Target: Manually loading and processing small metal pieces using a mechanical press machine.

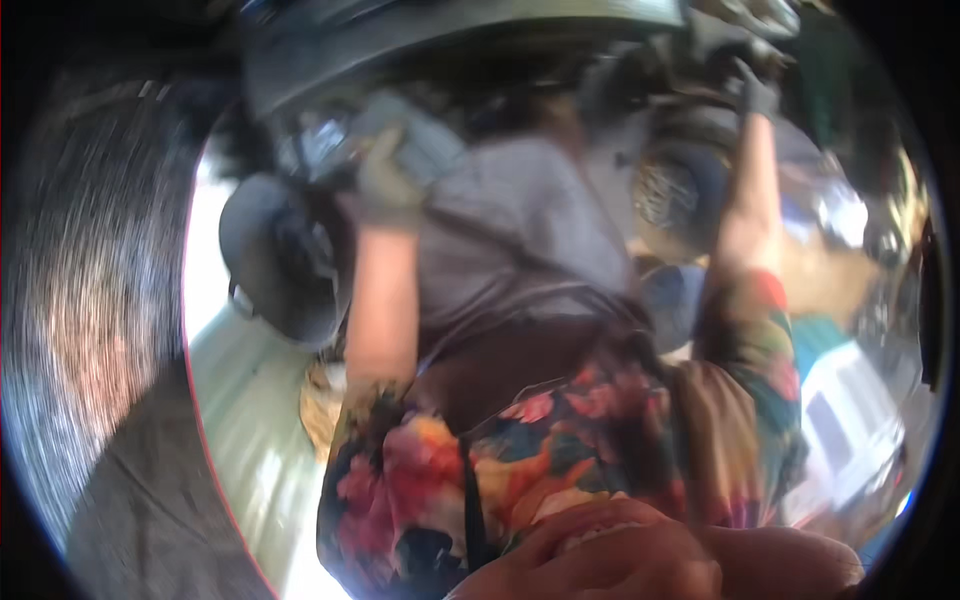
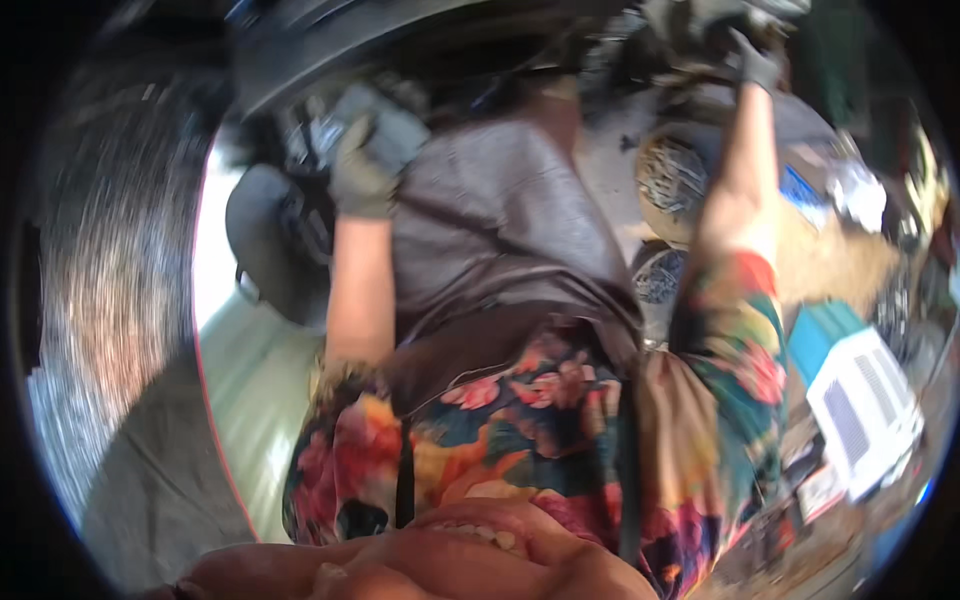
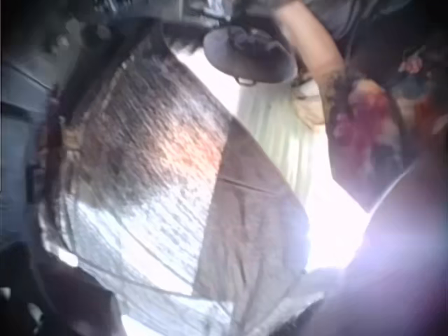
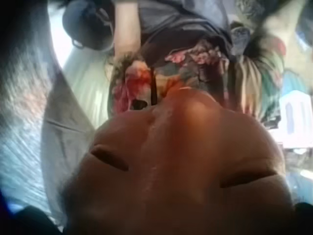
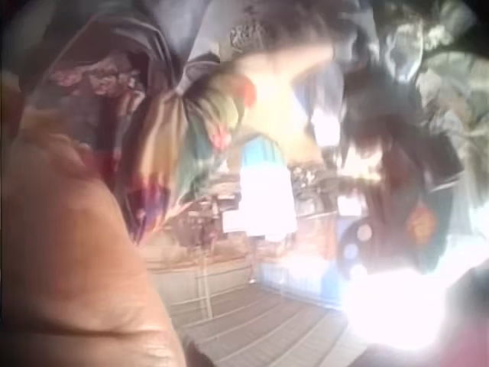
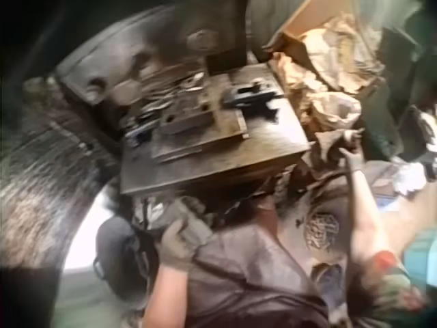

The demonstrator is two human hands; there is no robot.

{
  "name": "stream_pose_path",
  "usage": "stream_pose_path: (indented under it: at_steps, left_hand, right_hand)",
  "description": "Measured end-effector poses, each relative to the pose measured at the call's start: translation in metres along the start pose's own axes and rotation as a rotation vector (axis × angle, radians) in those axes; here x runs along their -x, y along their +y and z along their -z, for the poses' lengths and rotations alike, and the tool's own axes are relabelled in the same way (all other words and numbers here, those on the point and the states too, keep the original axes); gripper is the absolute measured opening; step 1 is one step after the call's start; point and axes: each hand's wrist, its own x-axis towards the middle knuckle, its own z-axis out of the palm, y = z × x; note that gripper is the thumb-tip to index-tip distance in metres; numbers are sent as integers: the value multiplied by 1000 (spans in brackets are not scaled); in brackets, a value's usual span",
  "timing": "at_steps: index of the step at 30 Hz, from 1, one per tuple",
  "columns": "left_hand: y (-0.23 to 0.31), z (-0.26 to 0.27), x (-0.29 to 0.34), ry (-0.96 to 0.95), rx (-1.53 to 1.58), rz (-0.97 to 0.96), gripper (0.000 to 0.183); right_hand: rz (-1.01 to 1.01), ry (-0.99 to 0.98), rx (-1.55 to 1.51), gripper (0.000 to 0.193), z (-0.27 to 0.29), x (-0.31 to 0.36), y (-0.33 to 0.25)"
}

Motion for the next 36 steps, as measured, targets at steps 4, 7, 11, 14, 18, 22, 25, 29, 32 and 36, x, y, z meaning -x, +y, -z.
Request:
stream_pose_path:
  at_steps: [4, 7, 11, 14, 18, 22, 25, 29, 32, 36]
  left_hand:
    - [-19, -60, -6, -325, 103, 105, 38]
    - [-15, -54, 12, -426, 218, 144, 38]
    - [-28, -45, 19, -421, 93, 157, 40]
    - [-27, -30, 22, -314, 38, 118, 39]
    - [-21, -27, 30, -315, 38, 94, 36]
    - [-23, -13, 38, -70, -104, 59, 27]
    - [-19, -3, 40, -223, 48, 98, 32]
    - [-19, -10, 41, -316, 47, 140, 31]
    - [-22, -3, 32, -265, 45, 100, 28]
    - [-21, -13, 28, -206, -7, 107, 28]
  right_hand:
    - [331, -12, -64, 25, -41, 141, -65]
    - [293, -380, 276, 32, -146, 261, -107]
    - [104, -726, 391, 46, -213, 332, -138]
    - [327, -665, 773, 59, -230, 373, -124]
    - [275, -621, 673, 52, -232, 395, -116]
    - [400, -583, 827, 37, -233, 417, -122]
    - [515, -629, 977, 31, -235, 419, -117]
    - [496, -714, 1113, 35, -229, 412, -121]
    - [489, -713, 1206, 36, -237, 411, -121]
    - [440, -647, 1195, 35, -234, 414, -127]
